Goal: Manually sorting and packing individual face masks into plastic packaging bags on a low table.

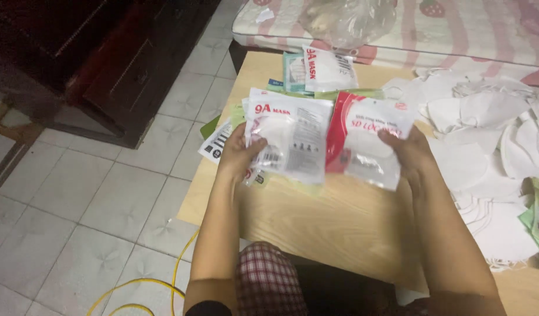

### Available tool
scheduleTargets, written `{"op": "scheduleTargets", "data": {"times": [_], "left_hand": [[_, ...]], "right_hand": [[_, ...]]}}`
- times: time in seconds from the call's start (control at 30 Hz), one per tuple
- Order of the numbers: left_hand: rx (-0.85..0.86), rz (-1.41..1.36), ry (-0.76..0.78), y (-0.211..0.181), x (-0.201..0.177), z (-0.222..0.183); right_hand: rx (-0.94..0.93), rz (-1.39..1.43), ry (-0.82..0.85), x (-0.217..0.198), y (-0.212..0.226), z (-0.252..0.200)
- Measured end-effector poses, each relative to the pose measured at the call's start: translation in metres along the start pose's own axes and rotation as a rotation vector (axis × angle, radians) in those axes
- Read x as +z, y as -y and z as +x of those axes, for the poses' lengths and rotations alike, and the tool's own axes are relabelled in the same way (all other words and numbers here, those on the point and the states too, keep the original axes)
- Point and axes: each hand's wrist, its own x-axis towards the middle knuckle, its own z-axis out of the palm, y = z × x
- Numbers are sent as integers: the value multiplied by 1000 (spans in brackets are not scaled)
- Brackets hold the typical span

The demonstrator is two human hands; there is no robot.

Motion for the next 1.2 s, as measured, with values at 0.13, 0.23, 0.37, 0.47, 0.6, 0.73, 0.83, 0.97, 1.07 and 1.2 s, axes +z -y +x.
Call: {"op": "scheduleTargets", "data": {"times": [0.13, 0.23, 0.37, 0.47, 0.6, 0.73, 0.83, 0.97, 1.07, 1.2], "left_hand": [[24, -27, -12, 16, 2, 37], [1, 194, -54, 18, 2, 53], [-107, 728, -92, 6, 5, 59], [-81, 963, -81, -23, 9, 48], [197, 899, -237, -34, -3, 27], [389, 564, -473, -8, -14, 10], [479, 422, -568, 41, -47, 9], [109, 590, -632, 100, -81, -19], [130, 632, -553, 103, -81, -29], [208, 692, -492, 99, -81, -31]], "right_hand": [[36, 18, -12, 8, -7, 55], [58, -50, 3, 17, -6, 78], [81, -206, 8, 36, 5, 64], [29, -277, -19, 38, 9, 61], [-221, -579, -134, 40, 30, 54], [-634, -769, -205, 61, 28, 77], [-741, -776, -103, 103, 36, 104], [-700, -1105, 126, 173, 27, 151], [-663, -1415, 266, 211, 28, 182], [-479, -1678, 347, 244, 7, 206]]}}
